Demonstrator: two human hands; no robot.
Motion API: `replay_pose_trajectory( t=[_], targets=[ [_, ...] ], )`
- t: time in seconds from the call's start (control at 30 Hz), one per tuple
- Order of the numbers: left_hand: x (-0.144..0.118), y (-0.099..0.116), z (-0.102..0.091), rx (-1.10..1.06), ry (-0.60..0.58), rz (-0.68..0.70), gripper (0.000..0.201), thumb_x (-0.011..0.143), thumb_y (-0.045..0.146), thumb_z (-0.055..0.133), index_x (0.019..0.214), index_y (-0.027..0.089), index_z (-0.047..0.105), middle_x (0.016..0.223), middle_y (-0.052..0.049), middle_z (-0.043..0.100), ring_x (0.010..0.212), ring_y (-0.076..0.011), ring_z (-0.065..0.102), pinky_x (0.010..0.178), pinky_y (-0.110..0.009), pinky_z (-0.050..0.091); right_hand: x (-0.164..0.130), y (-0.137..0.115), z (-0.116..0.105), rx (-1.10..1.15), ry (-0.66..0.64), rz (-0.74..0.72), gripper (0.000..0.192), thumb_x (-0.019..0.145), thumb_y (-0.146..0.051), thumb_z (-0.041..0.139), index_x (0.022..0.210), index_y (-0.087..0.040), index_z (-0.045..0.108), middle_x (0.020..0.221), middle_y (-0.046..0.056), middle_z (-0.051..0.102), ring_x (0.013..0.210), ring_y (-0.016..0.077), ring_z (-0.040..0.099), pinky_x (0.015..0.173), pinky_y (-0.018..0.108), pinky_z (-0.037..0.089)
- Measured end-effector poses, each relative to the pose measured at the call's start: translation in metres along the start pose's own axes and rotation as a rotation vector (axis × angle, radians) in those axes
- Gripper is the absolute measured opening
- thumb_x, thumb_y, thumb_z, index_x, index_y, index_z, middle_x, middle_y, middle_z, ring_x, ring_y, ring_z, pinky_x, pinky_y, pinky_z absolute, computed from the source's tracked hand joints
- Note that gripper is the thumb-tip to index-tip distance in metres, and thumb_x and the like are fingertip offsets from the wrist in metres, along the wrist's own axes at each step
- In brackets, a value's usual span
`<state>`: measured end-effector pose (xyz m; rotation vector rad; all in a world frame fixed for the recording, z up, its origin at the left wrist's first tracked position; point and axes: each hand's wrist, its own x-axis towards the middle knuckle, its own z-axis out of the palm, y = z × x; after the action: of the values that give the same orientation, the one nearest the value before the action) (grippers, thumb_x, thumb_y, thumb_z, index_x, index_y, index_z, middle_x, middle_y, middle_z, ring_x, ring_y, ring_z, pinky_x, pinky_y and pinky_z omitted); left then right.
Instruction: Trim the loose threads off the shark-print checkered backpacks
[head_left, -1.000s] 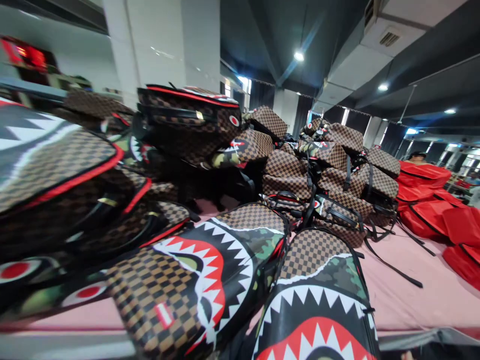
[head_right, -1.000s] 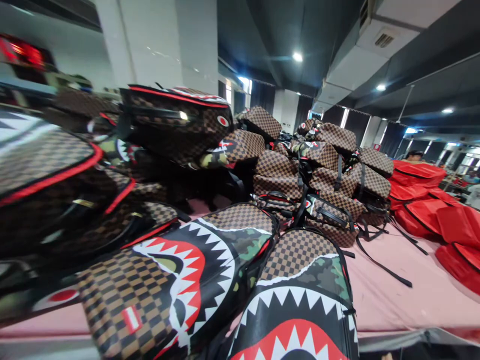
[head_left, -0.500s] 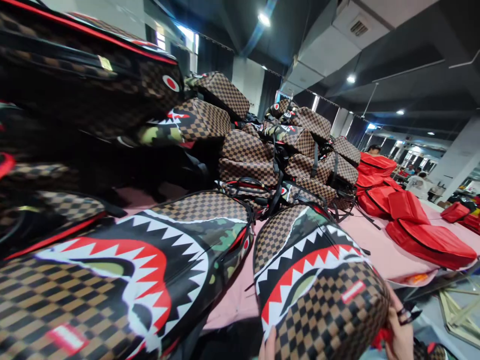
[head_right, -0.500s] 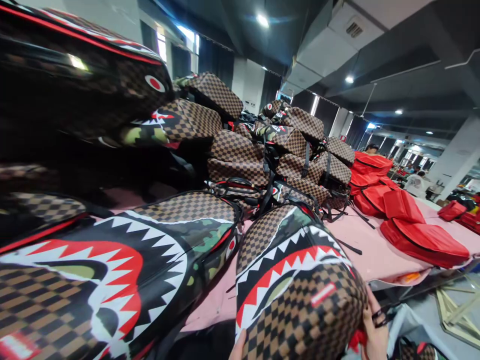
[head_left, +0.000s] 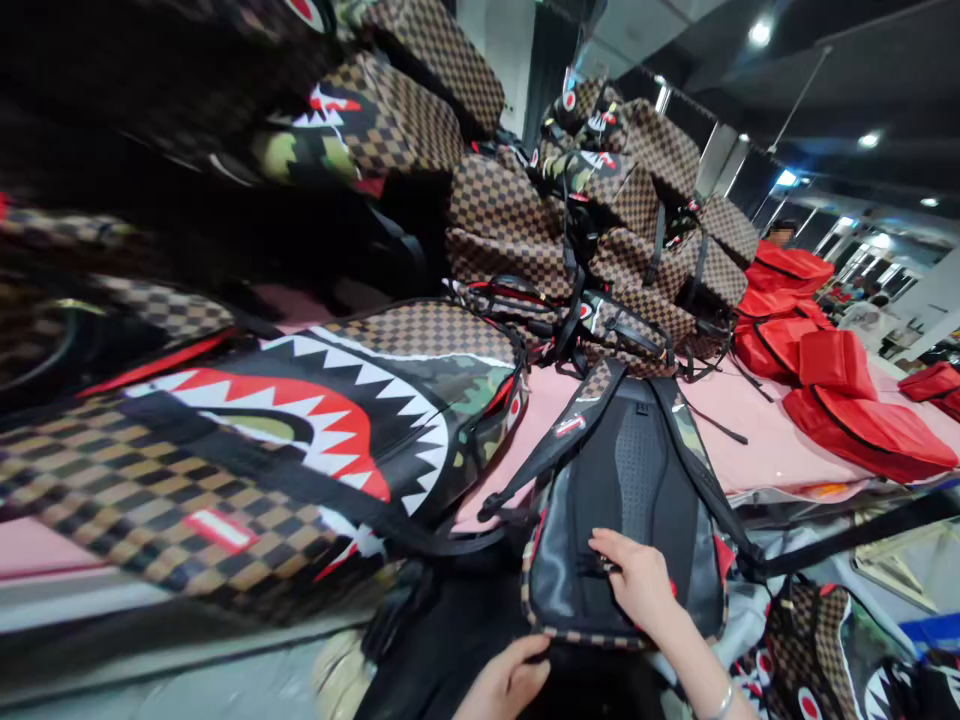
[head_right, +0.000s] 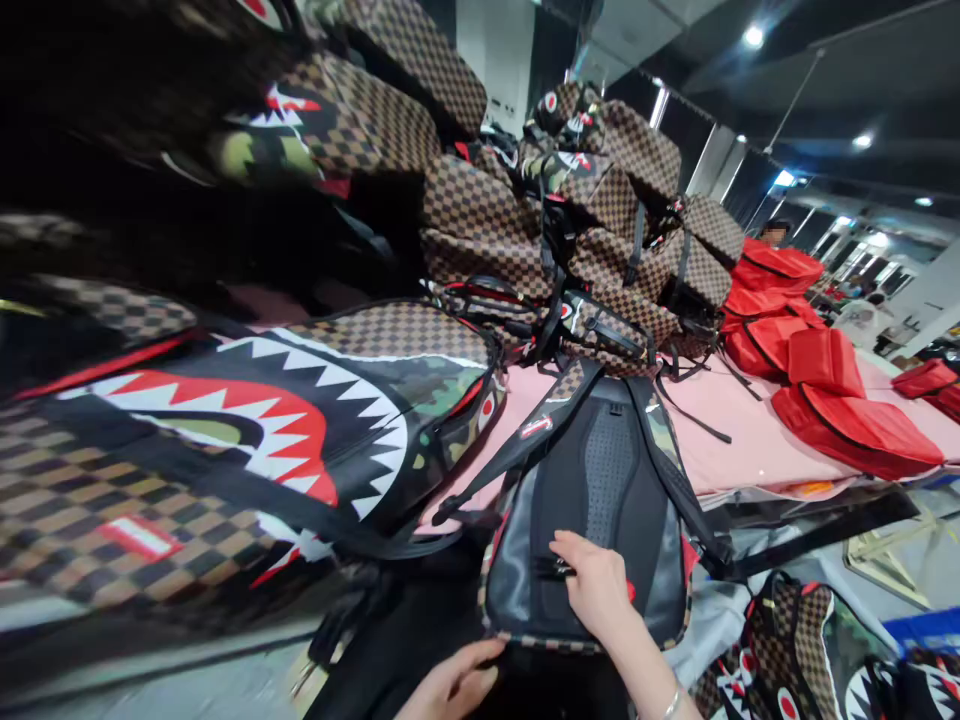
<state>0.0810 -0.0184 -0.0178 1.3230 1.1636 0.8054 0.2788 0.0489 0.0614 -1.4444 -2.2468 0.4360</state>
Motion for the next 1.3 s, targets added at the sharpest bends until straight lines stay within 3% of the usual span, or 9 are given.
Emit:
replay_pose_trajectory(
  t=[0.1,0.27,0.33,0.47,0.6,0.83,0.93,1.1,1.3],
  targets=[
    [0.002,0.003,-0.019,-0.117,0.028,-0.133,0.061,0.064,0.073,0.047,0.075,0.015,0.061,0.066,-0.006,0.064,0.06,-0.0171,0.058,0.056,-0.027,0.046,-0.016,0.012,0.007,0.047,0.0,0.004,0.058,0.067,0.001,0.041,0.117,-0.023,0.058,0.125,0.001,0.054,0.115,0.0135,0.052,0.098,0.027,0.042],
    [0.024,0.043,-0.065,-0.277,0.593,-0.036,0.046,0.069,0.061,0.054,0.089,0.019,0.059,0.078,-0.004,0.064,0.072,-0.0188,0.059,0.075,-0.033,0.046,-0.029,0.003,0.011,0.155,0.096,0.032,0.043,0.075,-0.006,0.043,0.109,-0.024,0.063,0.119,0.002,0.06,0.108,0.0159,0.057,0.095,0.03,0.044],
    [0.042,0.054,-0.081,-0.321,0.676,-0.015,0.05,0.069,0.059,0.055,0.102,0.021,0.056,0.095,-0.005,0.064,0.086,-0.0195,0.058,0.085,-0.034,0.042,-0.03,-0.003,0.015,0.232,0.135,0.065,0.032,0.078,-0.011,0.045,0.1,-0.023,0.066,0.104,0.003,0.067,0.097,0.017,0.062,0.087,0.029,0.049],
    [0.072,0.07,-0.091,-0.446,0.396,-0.062,0.053,0.067,0.057,0.057,0.097,0.014,0.063,0.102,-0.014,0.065,0.095,-0.0262,0.059,0.083,-0.039,0.045,-0.029,-0.018,0.017,0.374,0.188,0.225,0.018,0.082,-0.025,0.05,0.091,-0.02,0.065,0.085,0.004,0.068,0.074,0.0167,0.064,0.07,0.025,0.051],
    [0.059,0.08,-0.079,-0.477,0.158,-0.084,0.043,0.06,0.043,0.07,0.09,0.013,0.066,0.09,-0.012,0.067,0.084,-0.0245,0.062,0.082,-0.038,0.045,-0.029,-0.035,0.008,0.472,0.203,0.338,0.026,0.083,-0.033,0.051,0.104,-0.019,0.057,0.086,0.003,0.064,0.077,0.0155,0.06,0.072,0.024,0.048],
    [-0.001,0.074,-0.039,-0.41,0.224,-0.037,0.022,0.063,0.035,0.07,0.076,0.017,0.064,0.117,-0.01,0.054,0.111,-0.0257,0.05,0.094,-0.034,0.04,-0.024,-0.058,0.001,0.674,0.164,0.359,0.024,0.084,-0.033,0.046,0.101,-0.019,0.055,0.072,-0.001,0.053,0.064,0.0117,0.049,0.062,0.022,0.041],
    [-0.012,0.073,-0.026,-0.406,0.166,-0.084,0.022,0.069,0.036,0.065,0.08,0.018,0.06,0.098,-0.007,0.061,0.093,-0.0214,0.058,0.083,-0.032,0.046,-0.012,-0.065,0.014,0.746,0.132,0.438,0.015,0.075,-0.032,0.056,0.073,-0.018,0.053,0.053,-0.007,0.039,0.05,0.0086,0.035,0.051,0.021,0.034],
    [-0.01,0.071,-0.031,-0.163,0.223,0.008,0.041,0.068,0.034,0.066,0.105,0.022,0.055,0.091,-0.003,0.065,0.087,-0.0177,0.06,0.088,-0.032,0.045,0.007,-0.071,0.031,0.932,0.132,0.581,0.032,0.075,-0.041,0.052,0.055,-0.018,0.042,0.047,-0.006,0.035,0.044,0.0073,0.03,0.044,0.021,0.027],
    [-0.001,0.071,-0.042,0.159,0.199,0.076,0.022,0.069,0.042,0.063,0.079,0.022,0.067,0.084,-0.003,0.067,0.079,-0.0189,0.061,0.081,-0.031,0.047,0.006,-0.071,0.023,0.872,0.043,0.571,0.03,0.077,-0.04,0.051,0.057,-0.018,0.044,0.049,-0.006,0.038,0.046,0.0081,0.035,0.046,0.021,0.03]
  ],
)
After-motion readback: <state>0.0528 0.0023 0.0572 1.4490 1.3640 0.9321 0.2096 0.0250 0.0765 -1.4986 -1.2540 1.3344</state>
